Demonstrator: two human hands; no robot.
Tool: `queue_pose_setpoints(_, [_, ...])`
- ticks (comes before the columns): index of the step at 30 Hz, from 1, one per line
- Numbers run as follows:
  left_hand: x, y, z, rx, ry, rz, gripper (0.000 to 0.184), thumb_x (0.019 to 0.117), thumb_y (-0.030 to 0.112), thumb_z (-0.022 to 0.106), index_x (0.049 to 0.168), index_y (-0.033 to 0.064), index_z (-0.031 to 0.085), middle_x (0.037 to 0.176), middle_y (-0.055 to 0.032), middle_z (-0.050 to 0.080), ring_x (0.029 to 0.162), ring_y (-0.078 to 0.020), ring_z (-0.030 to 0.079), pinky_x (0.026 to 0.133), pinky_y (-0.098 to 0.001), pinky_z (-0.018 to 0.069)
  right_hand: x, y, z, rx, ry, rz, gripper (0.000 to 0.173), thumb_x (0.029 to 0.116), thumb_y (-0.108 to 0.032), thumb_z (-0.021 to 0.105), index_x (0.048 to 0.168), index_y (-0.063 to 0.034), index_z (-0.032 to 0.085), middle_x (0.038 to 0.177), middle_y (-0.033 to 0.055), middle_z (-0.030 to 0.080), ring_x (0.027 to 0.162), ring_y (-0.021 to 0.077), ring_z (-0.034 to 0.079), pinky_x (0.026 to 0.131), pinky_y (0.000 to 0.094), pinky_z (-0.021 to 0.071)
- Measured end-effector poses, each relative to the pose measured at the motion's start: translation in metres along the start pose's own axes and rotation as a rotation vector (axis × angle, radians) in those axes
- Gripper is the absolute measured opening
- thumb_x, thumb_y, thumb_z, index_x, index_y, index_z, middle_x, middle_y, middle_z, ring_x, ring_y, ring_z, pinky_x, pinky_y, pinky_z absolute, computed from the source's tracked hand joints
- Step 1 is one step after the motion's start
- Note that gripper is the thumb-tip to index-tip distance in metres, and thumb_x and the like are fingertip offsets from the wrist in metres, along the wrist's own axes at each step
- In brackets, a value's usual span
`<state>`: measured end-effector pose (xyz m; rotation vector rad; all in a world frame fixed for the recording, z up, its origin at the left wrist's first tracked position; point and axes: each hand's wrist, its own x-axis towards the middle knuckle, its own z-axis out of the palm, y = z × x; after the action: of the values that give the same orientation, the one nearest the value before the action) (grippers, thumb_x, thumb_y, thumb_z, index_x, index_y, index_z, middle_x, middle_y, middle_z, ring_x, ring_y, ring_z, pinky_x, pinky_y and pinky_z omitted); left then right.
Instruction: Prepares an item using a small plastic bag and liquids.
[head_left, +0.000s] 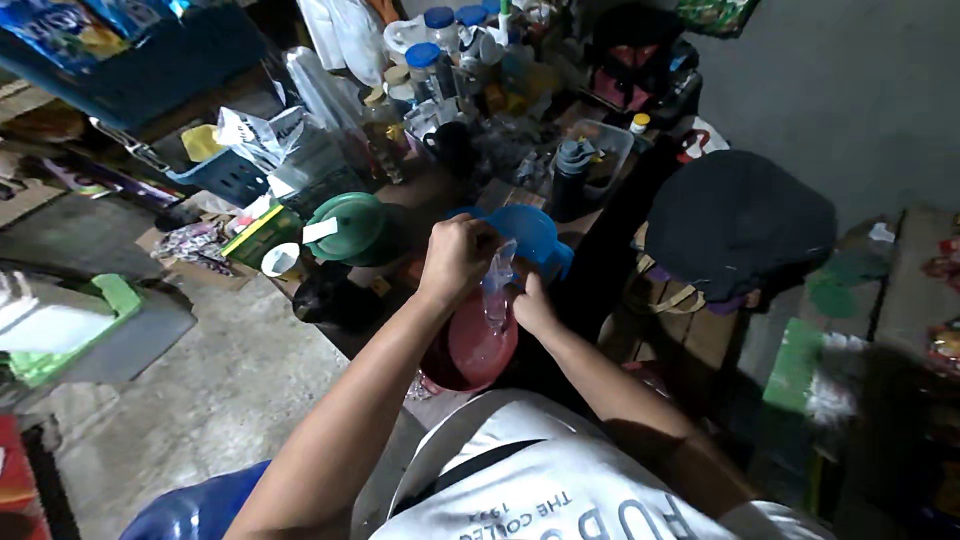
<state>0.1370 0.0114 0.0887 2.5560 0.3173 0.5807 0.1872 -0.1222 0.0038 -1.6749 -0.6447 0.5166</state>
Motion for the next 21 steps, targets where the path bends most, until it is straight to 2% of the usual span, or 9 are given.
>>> queue_pose_setpoints(4, [0.008,0.001,0.007,0.036,-0.027,-0.013,0.009,0.0922,0.009,0.072,0.088,0.0016,0.075,0.084,-0.0125,0.069,0.077,-0.0219,0.068,0.074,-0.0413,0.0564,0.001,-0.004,0.0,0.055,-0.004,0.086,0.034,0.0977,0.002,0.055,0.131,0.0054,0.06,0.136,0.0248,0.055,0.125,0.0306,0.055,0.102,0.0447,0.0488])
queue_pose_setpoints(7, [0.011,0.002,0.009,0.057,-0.035,-0.022,0.008,0.0919,0.008,0.072,0.088,0.0015,0.075,0.085,-0.013,0.07,0.078,-0.0229,0.069,0.075,-0.0424,0.0562,0.001,-0.005,0.002,0.059,0.005,0.096,0.032,0.0984,0.001,0.054,0.129,0.0063,0.061,0.136,0.0249,0.054,0.126,0.0312,0.053,0.104,0.0441,0.0472])
queue_pose_setpoints(13, [0.01,0.003,0.006,0.051,-0.05,-0.056,0.009,0.0923,0.008,0.071,0.088,0.0012,0.075,0.083,-0.0124,0.068,0.077,-0.0222,0.067,0.074,-0.0412,0.0557,0.0,-0.005,0.003,0.04,-0.018,0.099,0.035,0.0991,0.002,0.053,0.133,0.0058,0.059,0.139,0.0259,0.053,0.129,0.0327,0.052,0.106,0.0444,0.0465])
queue_pose_setpoints(18, [-0.01,-0.002,-0.011,0.056,-0.012,-0.01,0.008,0.0916,0.008,0.073,0.089,0.0015,0.076,0.081,-0.0116,0.067,0.073,-0.0195,0.066,0.071,-0.0363,0.0558,0.005,-0.004,-0.004,-0.048,-0.099,-0.052,0.031,0.0956,0.001,0.059,0.125,0.0078,0.063,0.128,0.0242,0.062,0.123,0.0325,0.057,0.105,0.0478,0.0467])
queue_pose_setpoints(21, [-0.028,-0.008,-0.023,0.034,0.024,0.01,0.006,0.0904,0.008,0.074,0.091,0.0024,0.077,0.082,-0.01,0.067,0.074,-0.0169,0.066,0.071,-0.0325,0.0556,0.012,-0.003,-0.014,-0.096,-0.144,-0.184,0.047,0.0913,-0.007,0.068,0.137,0.0011,0.06,0.134,0.0199,0.061,0.123,0.0318,0.059,0.102,0.0499,0.0493])
